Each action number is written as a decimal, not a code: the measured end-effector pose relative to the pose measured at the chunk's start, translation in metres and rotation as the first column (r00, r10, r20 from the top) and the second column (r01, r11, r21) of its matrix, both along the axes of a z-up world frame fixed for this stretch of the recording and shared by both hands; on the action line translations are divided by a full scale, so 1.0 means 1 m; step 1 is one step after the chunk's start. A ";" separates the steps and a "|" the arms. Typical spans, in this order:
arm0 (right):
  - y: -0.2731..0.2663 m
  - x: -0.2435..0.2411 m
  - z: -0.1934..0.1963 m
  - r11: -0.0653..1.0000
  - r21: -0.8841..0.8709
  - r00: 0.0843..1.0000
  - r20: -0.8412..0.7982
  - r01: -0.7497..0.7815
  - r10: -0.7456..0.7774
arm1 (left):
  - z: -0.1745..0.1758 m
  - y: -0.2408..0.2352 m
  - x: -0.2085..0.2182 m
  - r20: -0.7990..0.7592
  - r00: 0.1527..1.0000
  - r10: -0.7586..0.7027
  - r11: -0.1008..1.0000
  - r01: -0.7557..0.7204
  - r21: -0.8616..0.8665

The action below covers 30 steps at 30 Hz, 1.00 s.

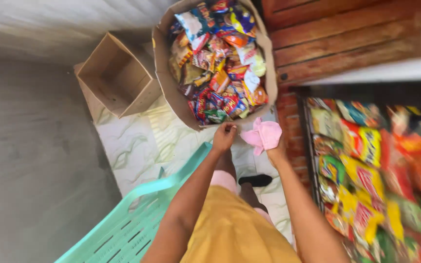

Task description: Clean individual snack bags with a cloth and place them into a display case.

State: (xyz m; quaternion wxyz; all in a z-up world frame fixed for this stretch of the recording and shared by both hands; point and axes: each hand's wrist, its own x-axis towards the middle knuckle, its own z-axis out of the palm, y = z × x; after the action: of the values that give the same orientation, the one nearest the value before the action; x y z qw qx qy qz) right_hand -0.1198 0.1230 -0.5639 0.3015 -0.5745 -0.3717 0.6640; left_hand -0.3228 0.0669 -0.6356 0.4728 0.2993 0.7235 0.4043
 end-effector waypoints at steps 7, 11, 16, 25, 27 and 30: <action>0.083 -0.101 -0.156 0.942 -0.322 0.994 0.019 -0.095 0.107 | -0.183 0.027 -0.107 -0.125 0.989 0.075 0.960 -0.105 -0.258; 0.115 -0.135 -0.229 0.925 -0.267 0.915 0.227 -0.272 0.334 | -0.236 0.054 -0.141 -0.219 0.975 0.032 0.968 -0.085 -0.237; 0.147 -0.175 -0.300 0.927 -0.144 0.851 0.368 -0.347 0.376 | -0.252 0.093 -0.174 -0.390 0.920 0.026 0.976 -0.108 -0.191; 0.166 -0.250 -0.351 0.907 -0.101 0.902 0.102 -0.409 0.419 | -0.293 0.113 -0.214 -0.498 0.840 0.214 0.955 -0.287 -0.074; 0.170 -0.258 -0.352 0.829 -0.001 0.801 0.256 -0.559 0.541 | -0.296 0.120 -0.220 -0.438 0.882 0.172 0.971 -0.228 -0.078; 0.173 -0.278 -0.346 0.864 -0.052 0.831 0.249 -0.501 0.497 | -0.324 0.121 -0.226 -0.354 0.925 0.139 0.981 -0.176 -0.076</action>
State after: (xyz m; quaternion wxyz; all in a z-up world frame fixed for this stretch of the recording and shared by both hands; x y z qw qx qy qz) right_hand -0.3976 0.2959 -0.9102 0.0722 -0.5355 -0.5492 0.6375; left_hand -0.5492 0.1881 -0.9596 0.3188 0.2812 0.8377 0.3427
